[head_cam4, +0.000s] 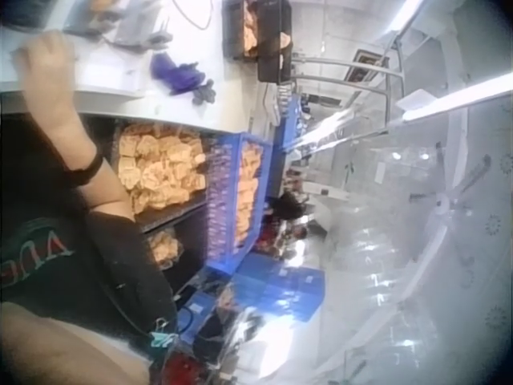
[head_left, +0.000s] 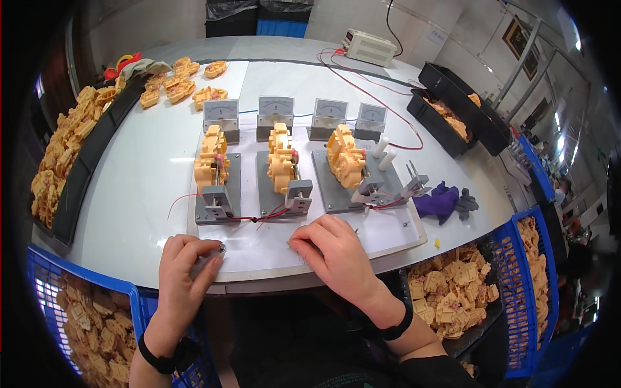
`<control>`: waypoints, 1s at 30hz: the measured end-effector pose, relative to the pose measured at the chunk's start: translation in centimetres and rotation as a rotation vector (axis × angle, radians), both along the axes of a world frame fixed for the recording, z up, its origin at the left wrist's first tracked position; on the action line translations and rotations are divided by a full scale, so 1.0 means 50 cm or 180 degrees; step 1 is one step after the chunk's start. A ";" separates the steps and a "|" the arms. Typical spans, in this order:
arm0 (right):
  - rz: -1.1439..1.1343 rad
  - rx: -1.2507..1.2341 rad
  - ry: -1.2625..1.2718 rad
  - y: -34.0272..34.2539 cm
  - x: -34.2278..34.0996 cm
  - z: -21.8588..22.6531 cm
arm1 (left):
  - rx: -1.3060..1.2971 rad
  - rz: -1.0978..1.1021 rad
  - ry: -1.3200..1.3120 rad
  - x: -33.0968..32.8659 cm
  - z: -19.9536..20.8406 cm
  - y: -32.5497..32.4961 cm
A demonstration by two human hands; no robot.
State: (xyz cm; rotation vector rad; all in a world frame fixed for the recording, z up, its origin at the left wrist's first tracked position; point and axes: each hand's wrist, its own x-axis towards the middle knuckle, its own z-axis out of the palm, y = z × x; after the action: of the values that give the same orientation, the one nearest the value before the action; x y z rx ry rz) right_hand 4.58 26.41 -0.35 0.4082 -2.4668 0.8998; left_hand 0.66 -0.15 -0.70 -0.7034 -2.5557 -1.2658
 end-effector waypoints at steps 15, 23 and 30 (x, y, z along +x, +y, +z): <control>-0.0141 0.0040 0.0051 -0.006 0.002 -0.005 | 0.0000 -0.0045 0.0059 0.000 -0.001 0.000; -0.0045 0.0075 0.0209 -0.002 0.002 -0.008 | 0.0029 -0.0075 0.0078 -0.002 -0.007 -0.004; -0.0032 0.0129 0.0237 -0.004 0.001 -0.009 | 0.0006 -0.0050 0.0036 -0.002 -0.005 -0.005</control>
State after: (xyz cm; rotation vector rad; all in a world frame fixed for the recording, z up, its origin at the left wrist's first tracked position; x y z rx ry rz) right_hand 4.64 26.19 -0.80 0.4349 -2.4202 0.8170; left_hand 0.55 -0.41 -0.95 -0.7296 -2.5446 -1.2650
